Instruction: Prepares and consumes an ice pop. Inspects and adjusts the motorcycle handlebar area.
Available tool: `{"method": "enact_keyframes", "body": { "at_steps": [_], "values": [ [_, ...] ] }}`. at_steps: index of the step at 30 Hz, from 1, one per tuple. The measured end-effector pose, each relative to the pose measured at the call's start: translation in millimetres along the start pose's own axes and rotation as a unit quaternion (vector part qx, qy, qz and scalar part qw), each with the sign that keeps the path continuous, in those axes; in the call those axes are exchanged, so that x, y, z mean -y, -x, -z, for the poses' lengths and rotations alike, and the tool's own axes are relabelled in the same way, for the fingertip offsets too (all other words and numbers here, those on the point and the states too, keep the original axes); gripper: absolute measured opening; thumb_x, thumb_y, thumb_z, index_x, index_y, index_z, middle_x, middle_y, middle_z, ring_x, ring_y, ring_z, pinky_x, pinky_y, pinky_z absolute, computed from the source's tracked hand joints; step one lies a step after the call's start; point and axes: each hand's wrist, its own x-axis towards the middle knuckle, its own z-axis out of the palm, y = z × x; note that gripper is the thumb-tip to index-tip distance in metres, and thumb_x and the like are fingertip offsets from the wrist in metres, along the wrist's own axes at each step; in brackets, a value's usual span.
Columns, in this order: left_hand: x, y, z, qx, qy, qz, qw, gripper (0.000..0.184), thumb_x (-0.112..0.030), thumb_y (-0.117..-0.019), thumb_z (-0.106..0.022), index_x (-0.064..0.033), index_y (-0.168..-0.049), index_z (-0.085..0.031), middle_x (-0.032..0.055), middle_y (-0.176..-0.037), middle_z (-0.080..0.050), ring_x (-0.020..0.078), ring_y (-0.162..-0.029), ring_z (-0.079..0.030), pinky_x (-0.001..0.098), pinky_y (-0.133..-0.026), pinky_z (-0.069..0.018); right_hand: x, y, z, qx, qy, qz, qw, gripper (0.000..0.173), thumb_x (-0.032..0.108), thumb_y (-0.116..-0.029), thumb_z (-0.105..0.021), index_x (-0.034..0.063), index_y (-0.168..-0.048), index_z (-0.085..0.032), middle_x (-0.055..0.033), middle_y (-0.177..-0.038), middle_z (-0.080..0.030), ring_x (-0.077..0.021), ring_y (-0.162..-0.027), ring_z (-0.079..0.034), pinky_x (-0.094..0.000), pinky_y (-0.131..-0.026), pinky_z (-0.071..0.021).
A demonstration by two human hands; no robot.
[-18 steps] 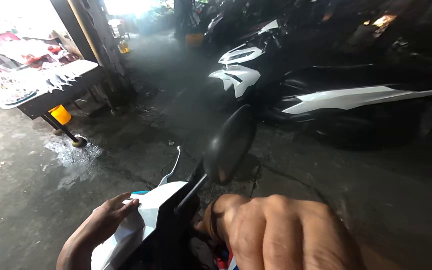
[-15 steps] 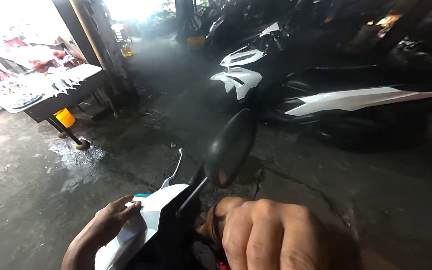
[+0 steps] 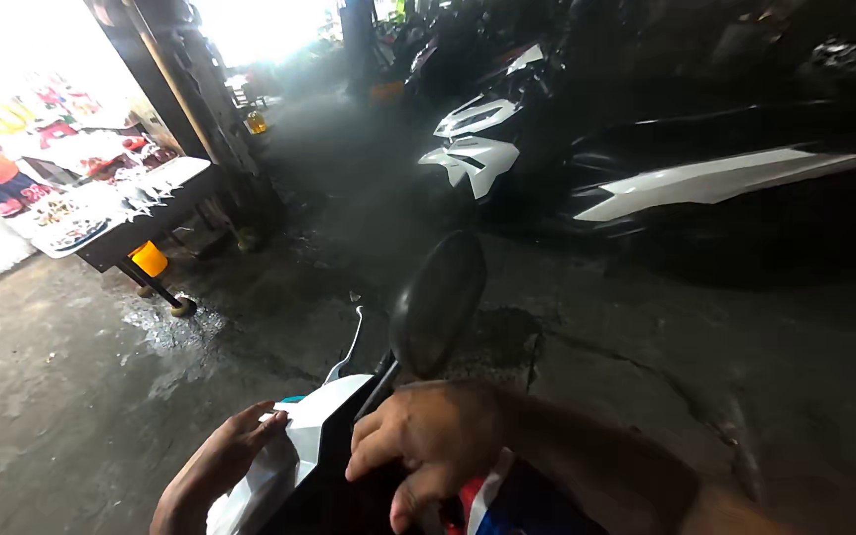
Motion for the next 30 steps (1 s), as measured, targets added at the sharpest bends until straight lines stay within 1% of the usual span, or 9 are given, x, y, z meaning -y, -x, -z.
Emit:
{"method": "enact_keyframes", "body": {
  "at_steps": [3, 7, 8, 10, 13, 16, 19, 23, 30],
  "values": [
    [0, -1, 0, -0.001, 0.001, 0.000, 1.000, 0.046, -0.035, -0.1071, -0.052, -0.0038, -0.142, -0.056, 0.0190, -0.123, -0.068, 0.0283, -0.110, -0.066, 0.0490, -0.097, -0.0507, -3, 2, 1, 0.024, -0.011, -0.004, 1.000, 0.041, 0.021, -0.0891, -0.079, 0.0019, -0.125, -0.072, -0.0181, -0.122, -0.071, -0.0312, -0.110, -0.070, -0.0479, -0.094, -0.0558],
    [3, -3, 2, 0.006, 0.001, 0.003, 1.000, 0.051, -0.038, -0.1064, -0.053, -0.0037, -0.144, -0.054, 0.0197, -0.128, -0.066, 0.0295, -0.115, -0.065, 0.0497, -0.101, -0.0497, -2, 2, 1, 0.028, -0.018, -0.001, 0.999, 0.052, 0.022, -0.0894, -0.079, 0.0016, -0.135, -0.066, -0.0185, -0.131, -0.068, -0.0315, -0.118, -0.068, -0.0478, -0.099, -0.0543],
    [3, -3, 2, 0.007, 0.002, 0.005, 1.000, 0.051, -0.038, -0.1063, -0.053, -0.0039, -0.144, -0.054, 0.0197, -0.129, -0.066, 0.0296, -0.116, -0.065, 0.0496, -0.101, -0.0495, -2, 2, 2, 0.030, -0.019, -0.003, 0.999, 0.053, 0.022, -0.0897, -0.079, 0.0014, -0.136, -0.064, -0.0187, -0.130, -0.068, -0.0315, -0.117, -0.068, -0.0478, -0.099, -0.0540],
    [2, -3, 1, 0.005, 0.002, 0.005, 1.000, 0.051, -0.038, -0.1064, -0.053, -0.0041, -0.144, -0.054, 0.0194, -0.128, -0.066, 0.0287, -0.114, -0.066, 0.0488, -0.100, -0.0501, -3, 3, 3, 0.032, -0.010, -0.017, 0.999, 0.052, 0.023, -0.0900, -0.079, 0.0020, -0.136, -0.065, -0.0191, -0.124, -0.071, -0.0317, -0.112, -0.070, -0.0493, -0.096, -0.0548],
    [2, -3, 1, 0.006, 0.003, 0.003, 1.000, 0.050, -0.037, -0.1068, -0.053, -0.0041, -0.144, -0.054, 0.0193, -0.127, -0.066, 0.0284, -0.114, -0.066, 0.0486, -0.099, -0.0502, -2, 4, 8, 0.061, 0.007, -0.079, 0.995, 0.051, 0.026, -0.0923, -0.077, 0.0040, -0.136, -0.065, -0.0212, -0.116, -0.072, -0.0346, -0.104, -0.071, -0.0551, -0.093, -0.0535],
    [3, -4, 1, 0.007, 0.001, 0.004, 1.000, 0.051, -0.037, -0.1069, -0.052, -0.0039, -0.145, -0.053, 0.0200, -0.129, -0.066, 0.0295, -0.115, -0.065, 0.0491, -0.100, -0.0497, -4, 5, 11, 0.071, -0.002, -0.115, 0.991, 0.050, 0.025, -0.0936, -0.076, 0.0034, -0.137, -0.065, -0.0217, -0.120, -0.071, -0.0358, -0.112, -0.068, -0.0562, -0.101, -0.0488],
    [2, -3, 1, 0.004, -0.002, 0.008, 1.000, 0.052, -0.038, -0.1065, -0.053, -0.0033, -0.145, -0.053, 0.0205, -0.129, -0.065, 0.0301, -0.115, -0.065, 0.0495, -0.101, -0.0493, -4, 7, 13, 0.072, -0.010, -0.121, 0.990, 0.048, 0.024, -0.0943, -0.075, 0.0026, -0.136, -0.065, -0.0221, -0.121, -0.071, -0.0360, -0.114, -0.066, -0.0558, -0.102, -0.0467],
    [0, -1, 1, 0.004, -0.001, 0.005, 1.000, 0.050, -0.036, -0.1071, -0.052, -0.0031, -0.145, -0.054, 0.0200, -0.127, -0.066, 0.0295, -0.114, -0.065, 0.0492, -0.100, -0.0499, -6, 8, 12, 0.068, -0.012, -0.119, 0.991, 0.048, 0.024, -0.0943, -0.074, 0.0029, -0.136, -0.066, -0.0219, -0.120, -0.071, -0.0364, -0.112, -0.067, -0.0567, -0.100, -0.0484],
    [1, -3, 2, 0.013, -0.001, 0.008, 1.000, 0.052, -0.038, -0.1070, -0.052, -0.0030, -0.146, -0.052, 0.0209, -0.130, -0.065, 0.0312, -0.117, -0.064, 0.0506, -0.101, -0.0491, -9, 9, 12, 0.061, -0.019, -0.103, 0.993, 0.047, 0.022, -0.0933, -0.075, 0.0008, -0.134, -0.066, -0.0230, -0.117, -0.072, -0.0352, -0.109, -0.068, -0.0535, -0.098, -0.0492]
  ]
}}
